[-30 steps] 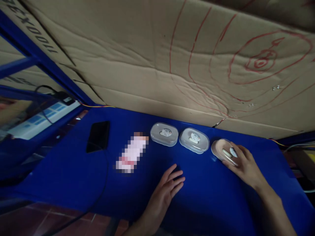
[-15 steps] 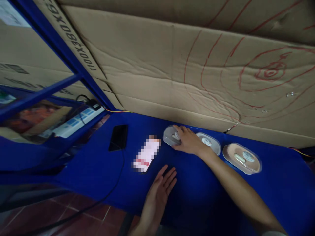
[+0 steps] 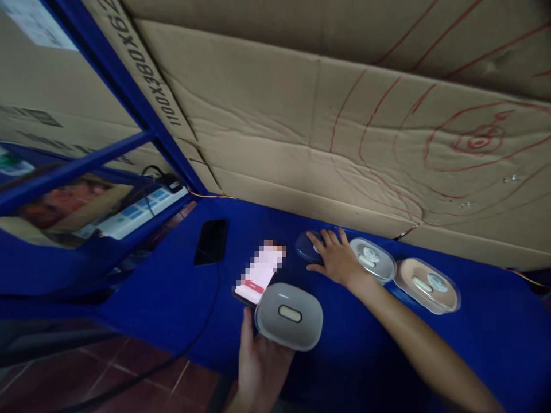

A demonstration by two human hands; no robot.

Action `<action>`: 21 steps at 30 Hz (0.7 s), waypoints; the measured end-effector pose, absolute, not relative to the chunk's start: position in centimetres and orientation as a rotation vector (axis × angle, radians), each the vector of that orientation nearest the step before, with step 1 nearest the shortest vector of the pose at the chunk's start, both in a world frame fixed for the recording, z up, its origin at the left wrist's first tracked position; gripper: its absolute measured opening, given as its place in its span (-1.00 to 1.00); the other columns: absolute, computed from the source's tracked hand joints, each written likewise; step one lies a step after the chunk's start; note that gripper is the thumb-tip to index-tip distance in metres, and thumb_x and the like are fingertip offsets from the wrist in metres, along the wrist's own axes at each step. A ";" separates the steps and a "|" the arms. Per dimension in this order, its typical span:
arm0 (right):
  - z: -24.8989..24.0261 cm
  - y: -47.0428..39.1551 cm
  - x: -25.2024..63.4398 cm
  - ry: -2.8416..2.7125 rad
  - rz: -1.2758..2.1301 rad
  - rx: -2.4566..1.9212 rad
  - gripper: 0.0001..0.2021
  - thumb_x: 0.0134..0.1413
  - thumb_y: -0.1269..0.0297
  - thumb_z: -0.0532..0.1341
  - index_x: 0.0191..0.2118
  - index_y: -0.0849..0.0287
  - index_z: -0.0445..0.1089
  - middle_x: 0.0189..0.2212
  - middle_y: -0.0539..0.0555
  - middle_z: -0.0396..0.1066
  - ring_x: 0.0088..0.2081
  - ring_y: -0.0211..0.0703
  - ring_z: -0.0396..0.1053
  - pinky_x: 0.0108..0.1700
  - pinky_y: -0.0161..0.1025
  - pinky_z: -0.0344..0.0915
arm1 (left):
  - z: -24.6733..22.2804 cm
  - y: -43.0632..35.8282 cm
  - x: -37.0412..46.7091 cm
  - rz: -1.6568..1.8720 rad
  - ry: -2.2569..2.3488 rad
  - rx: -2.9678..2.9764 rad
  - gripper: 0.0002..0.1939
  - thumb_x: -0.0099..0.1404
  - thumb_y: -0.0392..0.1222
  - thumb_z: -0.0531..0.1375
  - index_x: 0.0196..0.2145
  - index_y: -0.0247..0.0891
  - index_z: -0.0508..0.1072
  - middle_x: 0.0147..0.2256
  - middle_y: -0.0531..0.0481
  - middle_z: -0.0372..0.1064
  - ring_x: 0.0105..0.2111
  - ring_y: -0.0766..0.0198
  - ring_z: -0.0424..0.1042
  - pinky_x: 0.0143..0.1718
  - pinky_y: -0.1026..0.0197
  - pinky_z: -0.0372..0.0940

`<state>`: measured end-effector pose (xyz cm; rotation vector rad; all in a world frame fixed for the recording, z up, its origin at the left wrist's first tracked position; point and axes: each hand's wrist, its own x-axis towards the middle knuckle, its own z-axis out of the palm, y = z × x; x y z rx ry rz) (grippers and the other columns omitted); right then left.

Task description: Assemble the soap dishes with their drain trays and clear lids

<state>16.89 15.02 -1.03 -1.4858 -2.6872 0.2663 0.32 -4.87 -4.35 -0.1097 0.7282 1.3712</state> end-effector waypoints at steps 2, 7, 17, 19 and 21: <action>-1.2 15.1 16.8 -2.702 0.253 -1.478 -0.08 0.10 -0.11 0.40 0.43 0.27 0.11 0.36 0.50 0.15 0.39 0.55 0.05 0.38 0.50 -0.32 | -4.8 -5.6 0.2 1.365 0.715 -0.113 -0.32 0.39 0.37 0.04 0.20 -0.14 0.49 0.21 -0.19 0.47 0.28 -0.19 0.33 0.39 -0.32 -0.02; 0.9 8.6 16.8 -2.755 0.478 -1.235 0.04 0.17 -0.34 0.22 0.53 0.11 -0.23 0.46 0.41 -0.08 0.46 0.35 -0.08 0.39 0.42 -0.11 | -5.5 -5.7 0.7 1.391 0.675 -0.139 -0.44 0.44 0.26 0.04 0.24 0.02 0.44 0.16 -0.04 0.52 0.29 -0.08 0.33 0.39 -0.20 0.04; 0.4 2.7 16.7 -2.295 1.130 -1.091 -0.23 0.21 0.03 0.31 0.43 0.08 0.04 0.45 0.29 -0.02 0.45 0.22 -0.01 0.38 0.17 0.14 | -3.4 -6.0 -0.1 1.378 0.611 -0.066 -0.38 0.46 0.23 0.06 0.39 0.13 0.17 0.31 -0.08 0.35 0.36 -0.05 0.21 0.41 -0.25 -0.03; 0.3 2.4 16.4 -2.340 1.190 -1.040 -0.19 0.16 0.01 0.35 0.43 0.07 0.05 0.46 0.28 -0.07 0.46 0.22 -0.03 0.39 0.14 0.13 | -3.5 -6.7 -0.2 1.437 0.598 -0.052 -0.32 0.40 0.37 0.02 0.33 0.05 0.31 0.28 -0.10 0.39 0.38 -0.05 0.19 0.42 -0.20 -0.05; 0.2 1.3 16.0 -2.405 1.272 -0.978 -0.14 0.10 -0.01 0.39 0.43 0.05 0.06 0.47 0.27 -0.09 0.46 0.23 -0.04 0.39 0.12 0.13 | -4.0 -7.5 -0.2 1.467 0.630 -0.034 -0.31 0.38 0.39 0.03 0.24 -0.05 0.45 0.19 -0.14 0.50 0.36 -0.07 0.22 0.43 -0.14 -0.03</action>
